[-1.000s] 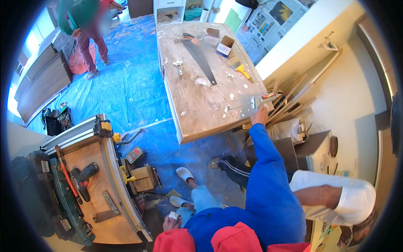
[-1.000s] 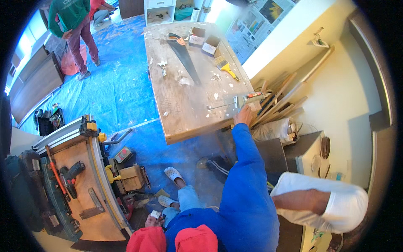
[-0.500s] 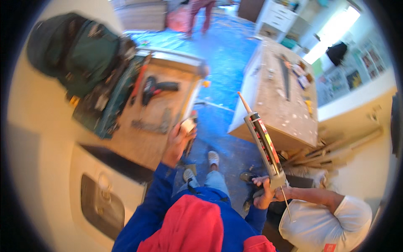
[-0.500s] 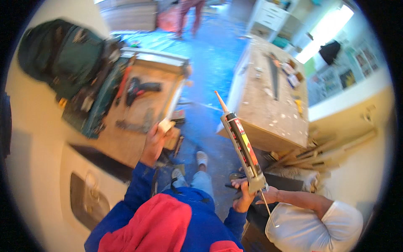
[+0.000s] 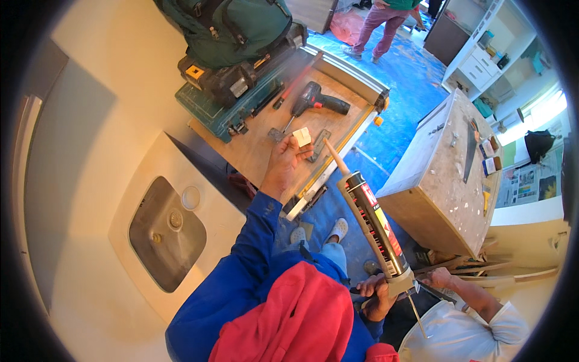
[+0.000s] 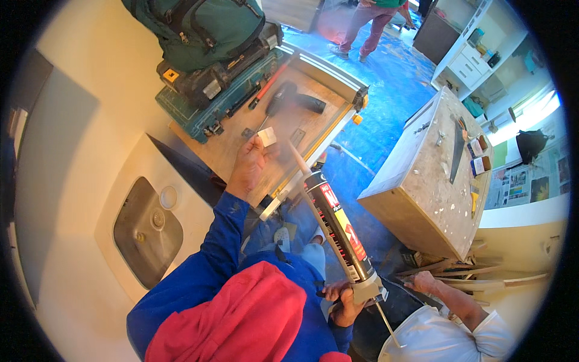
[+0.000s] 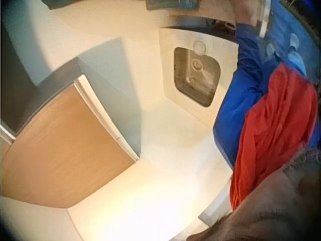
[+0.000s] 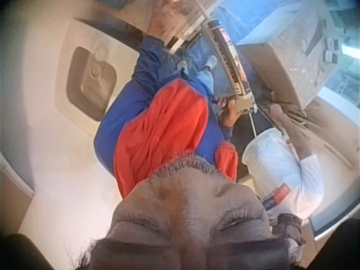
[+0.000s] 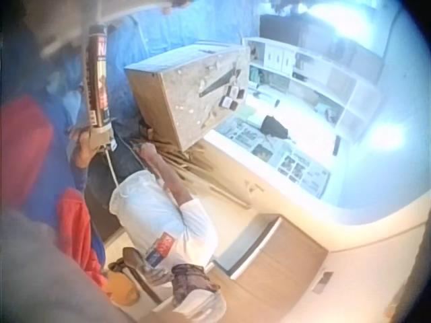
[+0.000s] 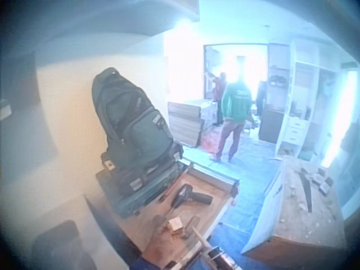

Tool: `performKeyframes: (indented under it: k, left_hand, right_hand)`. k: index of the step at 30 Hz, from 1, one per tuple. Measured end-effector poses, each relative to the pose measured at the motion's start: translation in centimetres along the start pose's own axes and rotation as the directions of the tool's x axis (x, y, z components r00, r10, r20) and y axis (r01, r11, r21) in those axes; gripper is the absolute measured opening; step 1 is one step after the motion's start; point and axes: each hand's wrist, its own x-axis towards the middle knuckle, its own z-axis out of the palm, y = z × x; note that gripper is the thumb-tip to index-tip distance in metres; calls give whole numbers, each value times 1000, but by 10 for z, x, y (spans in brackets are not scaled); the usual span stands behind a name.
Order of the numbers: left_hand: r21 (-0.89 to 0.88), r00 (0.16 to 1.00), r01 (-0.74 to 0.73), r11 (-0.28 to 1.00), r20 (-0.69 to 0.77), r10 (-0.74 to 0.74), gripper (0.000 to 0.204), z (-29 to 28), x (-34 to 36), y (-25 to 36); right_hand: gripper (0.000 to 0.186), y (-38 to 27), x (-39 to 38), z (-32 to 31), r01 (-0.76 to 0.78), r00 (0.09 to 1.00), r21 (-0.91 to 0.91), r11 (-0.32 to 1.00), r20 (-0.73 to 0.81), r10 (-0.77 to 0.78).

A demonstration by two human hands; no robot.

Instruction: The person applies masking tape to the edges of a kitchen sink cabinet, then uses a caulking gun to apply sealant to a small wooden trim piece. They press the trim into place along the cabinet edge and smooth it by hand.

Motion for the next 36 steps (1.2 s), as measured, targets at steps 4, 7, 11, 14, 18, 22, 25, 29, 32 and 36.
performKeyframes:
  k: [4, 7, 11, 14, 18, 22, 25, 29, 32, 36]
  left_hand:
    - [-17, 998, -1, 1000, 67, 2, 39, -2, -12, -2]
    - [18, 997, -7, 1000, 77, 6, 42, 2, -19, -1]
    - [45, 1000, 0, 999, 20, -1, 45, 5, -28, 2]
    - [15, 999, -49, 999, 6, 49, 45, 5, -31, -3]
    - [-48, 986, 5, 999, -168, -13, 40, -1, -30, -20]
    - [-87, 967, 83, 993, -232, -102, 37, -13, -36, -41]
    - [-146, 962, 135, 980, -217, -164, 39, -14, -38, -53]
    - [-133, 970, 144, 981, -177, -167, 42, -8, -34, -52]
    - [-123, 977, 131, 984, -150, -149, 42, 3, -28, -44]
    - [-174, 994, 75, 982, -69, -88, 42, 15, -22, -34]
  right_hand:
    - [45, 0, -2, -5, -65, 998, 67, 996, 23, 64]
    - [43, 0, -2, -7, -91, 995, 74, 993, 32, 89]
    - [43, -3, -1, -8, -146, 988, 154, 977, 80, 135]
    - [44, -8, 2, -5, -46, 996, 20, 999, 83, 44]
    - [49, -13, 2, 3, 74, 996, -273, 959, 58, -61]
    - [55, -10, 5, 5, 14, 999, -294, 956, 45, -1]
    - [41, 2, 4, 6, -27, 999, -188, 982, -50, 17]
    - [39, 9, 1, 1, -64, 998, -71, 995, -5, 64]
    - [41, 5, -1, 0, -62, 998, -88, 994, -13, 61]
    - [42, -3, -8, 5, -34, 998, -169, 985, -49, 26]
